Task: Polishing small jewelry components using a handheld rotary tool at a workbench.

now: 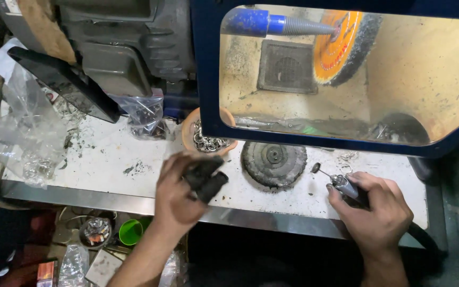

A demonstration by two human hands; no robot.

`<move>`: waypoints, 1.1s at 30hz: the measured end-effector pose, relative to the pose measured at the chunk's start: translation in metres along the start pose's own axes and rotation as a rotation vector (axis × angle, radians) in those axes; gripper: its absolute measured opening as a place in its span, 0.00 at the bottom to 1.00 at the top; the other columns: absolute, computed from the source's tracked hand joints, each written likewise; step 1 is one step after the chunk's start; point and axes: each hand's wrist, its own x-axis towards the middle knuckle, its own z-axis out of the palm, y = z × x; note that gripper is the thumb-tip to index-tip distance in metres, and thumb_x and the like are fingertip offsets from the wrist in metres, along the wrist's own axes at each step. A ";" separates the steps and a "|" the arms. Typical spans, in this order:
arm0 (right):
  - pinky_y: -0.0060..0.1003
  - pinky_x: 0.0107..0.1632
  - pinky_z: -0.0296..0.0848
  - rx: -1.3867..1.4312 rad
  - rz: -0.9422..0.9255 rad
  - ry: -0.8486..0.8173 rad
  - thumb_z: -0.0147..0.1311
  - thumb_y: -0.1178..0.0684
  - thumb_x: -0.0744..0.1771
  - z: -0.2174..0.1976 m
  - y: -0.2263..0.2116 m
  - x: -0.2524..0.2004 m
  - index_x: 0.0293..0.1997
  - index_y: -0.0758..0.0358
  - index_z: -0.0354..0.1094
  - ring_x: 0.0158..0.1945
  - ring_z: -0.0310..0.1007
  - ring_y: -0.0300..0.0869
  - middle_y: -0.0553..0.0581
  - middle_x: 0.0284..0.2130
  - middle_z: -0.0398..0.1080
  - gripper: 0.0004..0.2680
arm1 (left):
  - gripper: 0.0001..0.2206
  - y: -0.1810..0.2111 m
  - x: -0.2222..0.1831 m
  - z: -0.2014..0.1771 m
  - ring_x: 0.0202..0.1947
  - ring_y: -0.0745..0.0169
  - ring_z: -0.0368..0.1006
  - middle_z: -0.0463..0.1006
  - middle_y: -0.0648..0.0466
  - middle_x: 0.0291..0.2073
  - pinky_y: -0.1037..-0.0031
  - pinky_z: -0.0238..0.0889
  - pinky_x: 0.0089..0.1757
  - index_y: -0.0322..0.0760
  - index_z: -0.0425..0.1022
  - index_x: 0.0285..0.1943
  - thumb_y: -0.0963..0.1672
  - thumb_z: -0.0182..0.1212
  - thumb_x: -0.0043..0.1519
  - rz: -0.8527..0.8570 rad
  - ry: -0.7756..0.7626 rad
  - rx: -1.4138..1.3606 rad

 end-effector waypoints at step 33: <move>0.47 0.50 0.74 -0.135 0.467 -0.384 0.58 0.52 0.65 -0.001 0.040 0.066 0.59 0.49 0.73 0.50 0.76 0.57 0.57 0.47 0.78 0.15 | 0.07 0.026 0.012 0.032 0.52 0.38 0.71 0.76 0.41 0.51 0.48 0.65 0.46 0.23 0.75 0.34 0.39 0.66 0.58 0.535 -0.290 -0.144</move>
